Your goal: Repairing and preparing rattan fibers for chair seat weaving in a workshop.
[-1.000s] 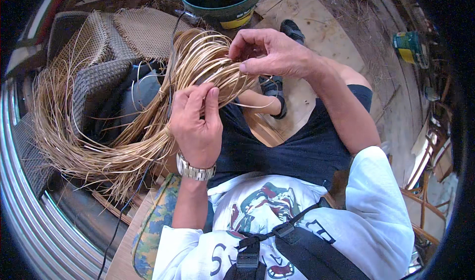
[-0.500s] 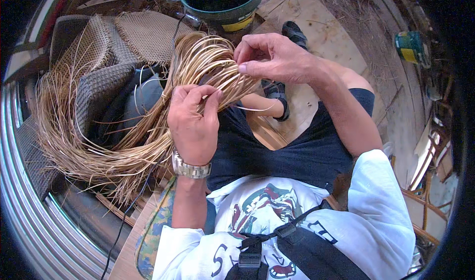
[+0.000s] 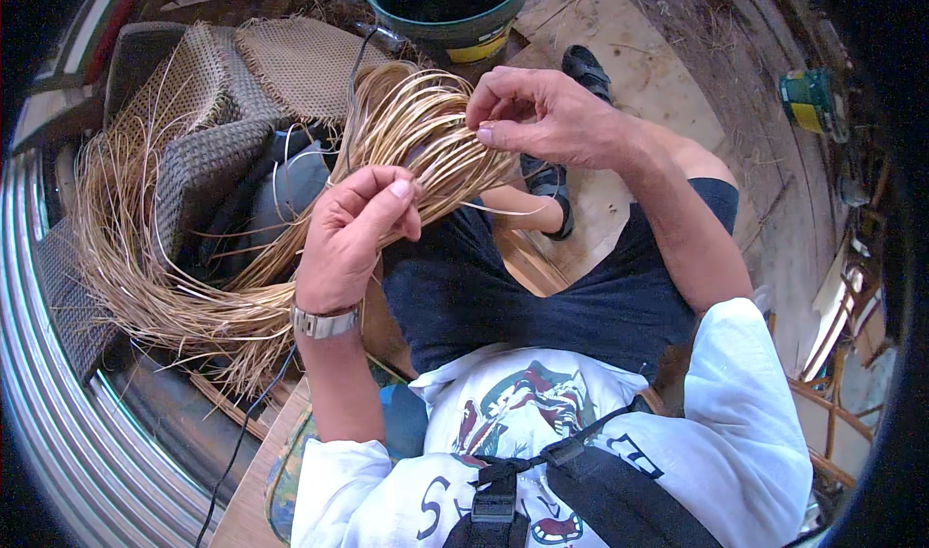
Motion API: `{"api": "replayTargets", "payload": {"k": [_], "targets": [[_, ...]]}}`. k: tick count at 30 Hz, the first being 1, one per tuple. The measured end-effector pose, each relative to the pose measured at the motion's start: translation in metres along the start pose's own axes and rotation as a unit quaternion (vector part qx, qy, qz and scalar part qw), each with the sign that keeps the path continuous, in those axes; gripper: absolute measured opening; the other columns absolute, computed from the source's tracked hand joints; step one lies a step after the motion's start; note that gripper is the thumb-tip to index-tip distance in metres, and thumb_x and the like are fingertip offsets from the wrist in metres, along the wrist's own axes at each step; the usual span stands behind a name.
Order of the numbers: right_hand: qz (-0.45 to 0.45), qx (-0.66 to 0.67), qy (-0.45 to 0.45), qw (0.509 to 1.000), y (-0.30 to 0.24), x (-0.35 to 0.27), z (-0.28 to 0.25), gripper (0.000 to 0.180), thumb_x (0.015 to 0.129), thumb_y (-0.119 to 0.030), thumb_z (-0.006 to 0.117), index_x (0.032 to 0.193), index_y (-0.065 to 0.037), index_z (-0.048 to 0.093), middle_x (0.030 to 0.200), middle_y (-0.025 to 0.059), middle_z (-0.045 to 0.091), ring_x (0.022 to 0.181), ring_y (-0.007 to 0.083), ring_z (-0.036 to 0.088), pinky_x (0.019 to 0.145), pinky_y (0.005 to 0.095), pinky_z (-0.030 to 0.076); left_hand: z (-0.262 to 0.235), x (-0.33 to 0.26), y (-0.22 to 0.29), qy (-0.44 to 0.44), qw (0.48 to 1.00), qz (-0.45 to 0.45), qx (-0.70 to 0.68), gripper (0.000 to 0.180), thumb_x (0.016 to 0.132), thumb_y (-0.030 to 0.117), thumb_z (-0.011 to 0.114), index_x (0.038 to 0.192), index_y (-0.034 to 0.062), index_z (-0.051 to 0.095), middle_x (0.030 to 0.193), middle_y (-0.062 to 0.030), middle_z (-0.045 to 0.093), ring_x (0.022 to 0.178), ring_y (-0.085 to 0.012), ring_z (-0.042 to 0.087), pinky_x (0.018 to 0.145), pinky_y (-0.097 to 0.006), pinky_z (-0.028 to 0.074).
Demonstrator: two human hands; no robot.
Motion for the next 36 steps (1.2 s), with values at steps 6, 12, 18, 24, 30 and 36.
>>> {"api": "replayTargets", "payload": {"k": [6, 12, 18, 24, 30, 36], "targets": [[-0.020, -0.031, 0.011, 0.999, 0.001, 0.002, 0.001, 0.016, 0.094, -0.010, 0.065, 0.109, -0.005, 0.064, 0.094, -0.0008, 0.061, 0.087, 0.0066, 0.055, 0.078, 0.0224, 0.047, 0.006, 0.000, -0.014, -0.124, 0.986, -0.056, -0.101, 0.027, 0.101, 0.012, 0.053, 0.121, -0.0029, 0.061, 0.087, -0.0066, 0.067, 0.070, -0.0103, 0.061, 0.066, -0.023, 0.050], [-0.007, -0.025, 0.014, 1.000, 0.003, 0.003, 0.003, 0.016, 0.095, -0.012, 0.064, 0.110, -0.006, 0.064, 0.092, -0.0014, 0.060, 0.084, 0.0063, 0.054, 0.075, 0.0219, 0.046, 0.004, 0.003, -0.016, -0.042, 0.995, -0.049, -0.071, 0.028, 0.099, 0.012, 0.059, 0.123, -0.0017, 0.061, 0.092, -0.0054, 0.068, 0.077, -0.0089, 0.063, 0.072, -0.021, 0.051], [0.001, -0.004, 0.009, 1.000, 0.001, 0.004, 0.003, 0.018, 0.095, -0.012, 0.063, 0.112, -0.005, 0.062, 0.093, -0.0006, 0.060, 0.086, 0.0063, 0.054, 0.076, 0.0223, 0.046, -0.011, -0.002, -0.002, 0.077, 0.996, -0.004, 0.039, 0.032, 0.089, 0.005, 0.072, 0.118, -0.0007, 0.063, 0.094, -0.0034, 0.070, 0.084, -0.0073, 0.064, 0.078, -0.021, 0.052], [0.003, -0.002, 0.008, 1.000, 0.002, 0.003, 0.003, 0.019, 0.095, -0.011, 0.062, 0.113, -0.004, 0.062, 0.095, 0.0001, 0.061, 0.087, 0.0068, 0.055, 0.077, 0.0229, 0.047, -0.017, -0.004, 0.002, 0.112, 0.993, 0.008, 0.025, 0.037, 0.083, 0.004, 0.078, 0.115, 0.0002, 0.059, 0.093, -0.0051, 0.071, 0.083, -0.0070, 0.064, 0.076, -0.021, 0.052], [0.006, -0.012, 0.007, 1.000, 0.002, 0.003, 0.003, 0.019, 0.095, -0.010, 0.062, 0.113, -0.004, 0.062, 0.097, 0.0007, 0.062, 0.089, 0.0078, 0.056, 0.078, 0.0237, 0.048, -0.021, -0.005, -0.003, 0.130, 0.991, 0.005, 0.006, 0.042, 0.082, 0.003, 0.079, 0.116, -0.0004, 0.056, 0.092, -0.0060, 0.070, 0.081, -0.0079, 0.064, 0.075, -0.022, 0.053], [0.005, -0.012, 0.007, 1.000, 0.002, 0.003, 0.004, 0.018, 0.095, -0.010, 0.062, 0.113, -0.004, 0.062, 0.097, 0.0009, 0.062, 0.089, 0.0084, 0.056, 0.079, 0.0241, 0.048, -0.018, -0.007, -0.004, 0.120, 0.993, -0.004, -0.009, 0.046, 0.081, 0.002, 0.079, 0.119, -0.0005, 0.054, 0.093, -0.0064, 0.070, 0.082, -0.0094, 0.065, 0.076, -0.023, 0.054]]}}
Point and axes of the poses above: each hand's wrist, its own x-axis towards the middle knuckle, its own z-axis out of the palm, y = z × x, the point moved 8 cm from there along x, towards the middle knuckle
